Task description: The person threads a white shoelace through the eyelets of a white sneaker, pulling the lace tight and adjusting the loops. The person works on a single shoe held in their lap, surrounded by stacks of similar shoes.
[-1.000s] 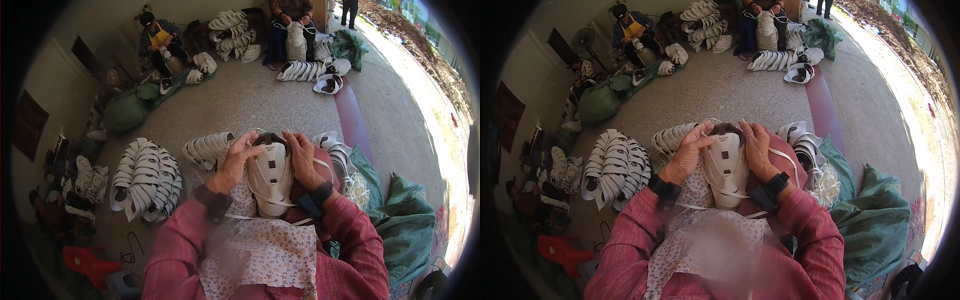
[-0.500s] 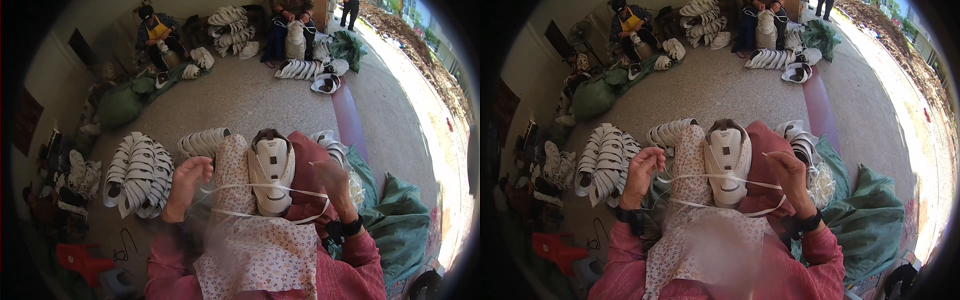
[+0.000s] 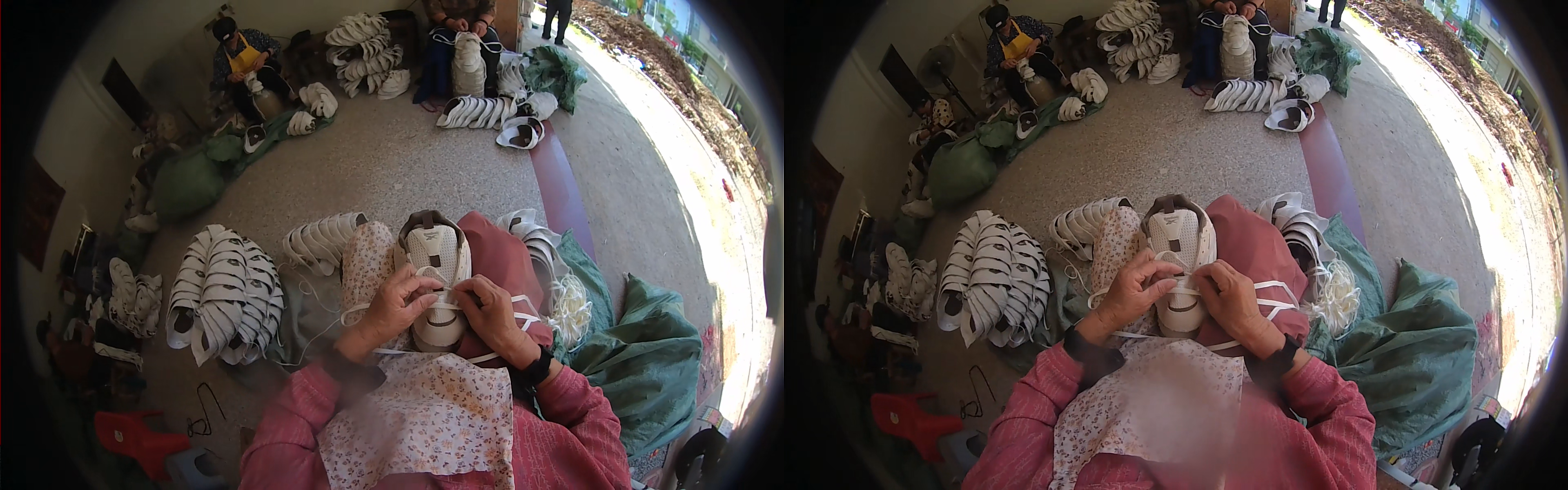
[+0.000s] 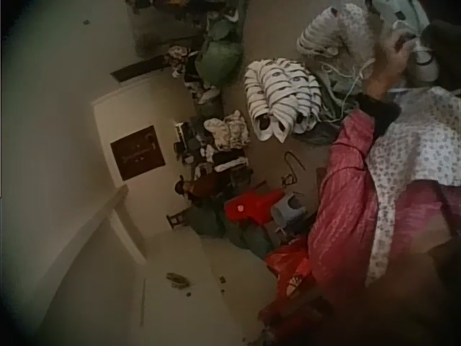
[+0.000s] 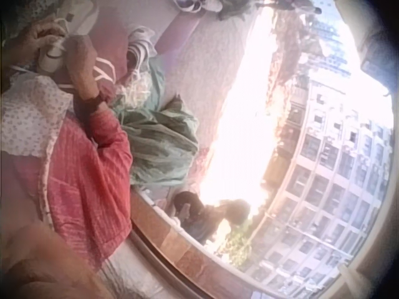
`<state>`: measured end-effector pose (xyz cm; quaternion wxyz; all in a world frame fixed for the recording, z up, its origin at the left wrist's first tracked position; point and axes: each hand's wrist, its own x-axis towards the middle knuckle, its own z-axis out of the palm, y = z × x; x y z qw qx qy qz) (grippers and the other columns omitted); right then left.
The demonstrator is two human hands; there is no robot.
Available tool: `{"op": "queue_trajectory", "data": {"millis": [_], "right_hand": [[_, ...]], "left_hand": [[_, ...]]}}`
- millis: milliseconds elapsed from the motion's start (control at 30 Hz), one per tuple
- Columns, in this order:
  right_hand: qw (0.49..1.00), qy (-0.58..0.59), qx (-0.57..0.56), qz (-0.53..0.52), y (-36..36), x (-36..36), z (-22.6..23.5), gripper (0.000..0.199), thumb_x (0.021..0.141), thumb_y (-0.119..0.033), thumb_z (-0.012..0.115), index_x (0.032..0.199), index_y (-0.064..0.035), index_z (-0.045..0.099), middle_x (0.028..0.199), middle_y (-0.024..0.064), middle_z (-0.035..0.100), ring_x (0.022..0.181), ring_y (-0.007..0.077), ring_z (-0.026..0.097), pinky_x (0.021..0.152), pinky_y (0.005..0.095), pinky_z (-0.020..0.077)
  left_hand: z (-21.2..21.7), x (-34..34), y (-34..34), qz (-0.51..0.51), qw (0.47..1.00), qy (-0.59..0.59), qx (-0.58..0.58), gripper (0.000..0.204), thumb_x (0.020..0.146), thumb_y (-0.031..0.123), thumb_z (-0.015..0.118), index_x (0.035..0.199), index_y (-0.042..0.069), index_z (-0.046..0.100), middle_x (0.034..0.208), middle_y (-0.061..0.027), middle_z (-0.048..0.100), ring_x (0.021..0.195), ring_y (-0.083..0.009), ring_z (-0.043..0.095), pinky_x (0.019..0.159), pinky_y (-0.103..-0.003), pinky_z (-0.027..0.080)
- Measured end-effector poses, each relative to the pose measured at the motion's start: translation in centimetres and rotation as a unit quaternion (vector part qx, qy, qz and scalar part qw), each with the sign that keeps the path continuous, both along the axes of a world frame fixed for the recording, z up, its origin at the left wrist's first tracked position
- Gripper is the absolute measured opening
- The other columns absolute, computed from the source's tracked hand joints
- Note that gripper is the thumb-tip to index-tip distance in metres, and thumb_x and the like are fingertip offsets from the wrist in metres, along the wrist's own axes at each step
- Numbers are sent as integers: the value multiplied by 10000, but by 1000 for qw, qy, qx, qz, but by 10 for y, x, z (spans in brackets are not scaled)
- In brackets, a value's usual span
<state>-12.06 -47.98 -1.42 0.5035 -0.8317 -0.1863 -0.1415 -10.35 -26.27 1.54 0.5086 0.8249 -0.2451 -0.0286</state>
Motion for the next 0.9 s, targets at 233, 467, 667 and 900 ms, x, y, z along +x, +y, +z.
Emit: {"op": "queue_trajectory", "data": {"millis": [233,467,667,900], "right_hand": [[999,-4,-23,22,-1,1,-3,86,882,-37,685,954,-3,651,890,120,667,818,277,686,711,342,536],[999,-1,28,20,-2,3,-8,82,869,-69,675,944,-42,656,888,119,666,818,322,680,687,380,541],[1000,-16,11,17,0,3,-10,66,869,-65,674,925,-43,646,878,122,660,808,327,677,680,386,540],[994,-53,-55,74,-4,3,-3,109,891,-99,630,994,-64,617,898,117,616,794,346,654,649,431,534]], "left_hand": [[1,-1,0,4,999,30,-18,227,901,123,726,1122,71,729,916,25,470,780,-87,454,716,-229,409],[-4,0,2,2,999,14,-28,241,898,136,734,1129,69,731,912,27,474,778,-86,450,717,-226,411],[-5,-2,3,7,1000,18,-13,246,895,127,736,1132,65,731,914,24,480,776,-86,454,711,-220,411],[-5,-3,-1,-3,999,8,-45,224,883,104,738,1099,44,736,913,15,519,820,-113,528,728,-260,445]]}}
